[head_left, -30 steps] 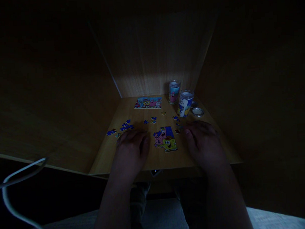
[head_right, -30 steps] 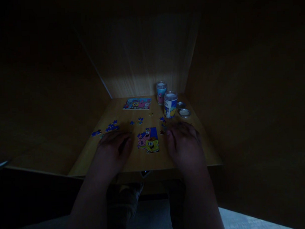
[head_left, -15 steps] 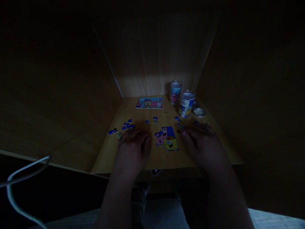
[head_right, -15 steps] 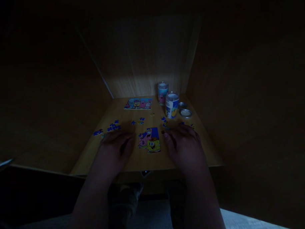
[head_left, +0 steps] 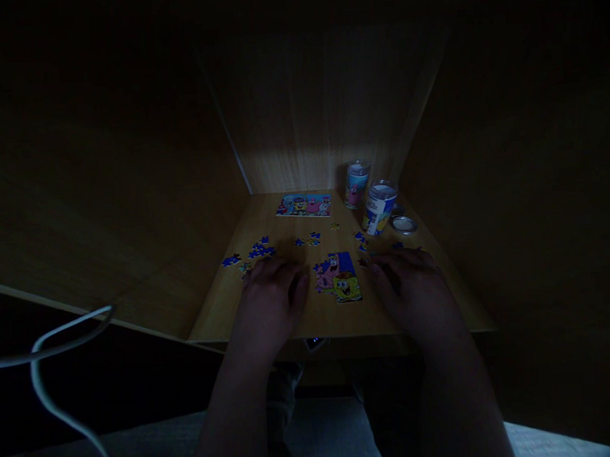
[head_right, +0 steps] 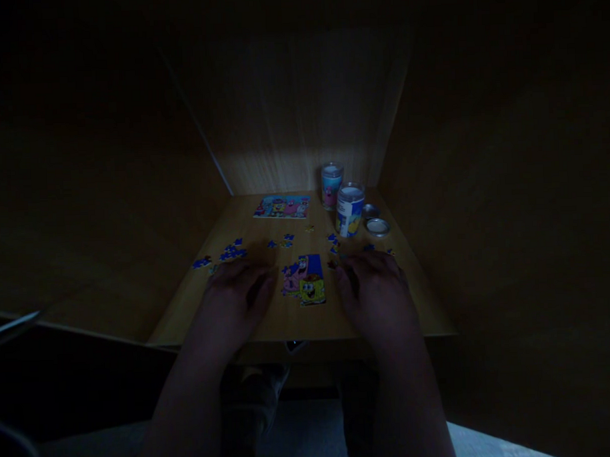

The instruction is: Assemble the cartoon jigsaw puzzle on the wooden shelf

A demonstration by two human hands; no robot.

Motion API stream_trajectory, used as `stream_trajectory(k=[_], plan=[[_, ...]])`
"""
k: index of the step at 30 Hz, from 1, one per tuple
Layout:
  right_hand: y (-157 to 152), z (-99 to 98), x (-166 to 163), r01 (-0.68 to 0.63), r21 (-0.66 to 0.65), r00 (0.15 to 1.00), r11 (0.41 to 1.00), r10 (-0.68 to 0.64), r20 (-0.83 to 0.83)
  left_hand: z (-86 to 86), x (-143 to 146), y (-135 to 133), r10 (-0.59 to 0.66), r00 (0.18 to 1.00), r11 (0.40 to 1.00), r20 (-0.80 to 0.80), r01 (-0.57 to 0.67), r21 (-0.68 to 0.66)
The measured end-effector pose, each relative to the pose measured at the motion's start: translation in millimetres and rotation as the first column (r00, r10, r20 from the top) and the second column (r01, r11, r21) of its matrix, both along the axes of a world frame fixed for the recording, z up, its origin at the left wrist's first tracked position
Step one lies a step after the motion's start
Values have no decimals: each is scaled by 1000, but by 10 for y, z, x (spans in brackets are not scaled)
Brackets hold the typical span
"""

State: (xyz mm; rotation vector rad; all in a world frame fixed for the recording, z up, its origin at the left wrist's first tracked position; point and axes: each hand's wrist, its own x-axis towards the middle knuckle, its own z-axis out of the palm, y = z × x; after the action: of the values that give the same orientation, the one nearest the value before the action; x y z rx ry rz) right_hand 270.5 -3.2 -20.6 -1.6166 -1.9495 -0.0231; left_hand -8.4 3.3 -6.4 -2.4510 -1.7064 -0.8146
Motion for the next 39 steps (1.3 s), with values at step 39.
stream_trajectory(k=[39], plan=[[-192,46,26,525,239,816,817,-404,-413,264,-13,-227,-259,965,955,35,262,-142]])
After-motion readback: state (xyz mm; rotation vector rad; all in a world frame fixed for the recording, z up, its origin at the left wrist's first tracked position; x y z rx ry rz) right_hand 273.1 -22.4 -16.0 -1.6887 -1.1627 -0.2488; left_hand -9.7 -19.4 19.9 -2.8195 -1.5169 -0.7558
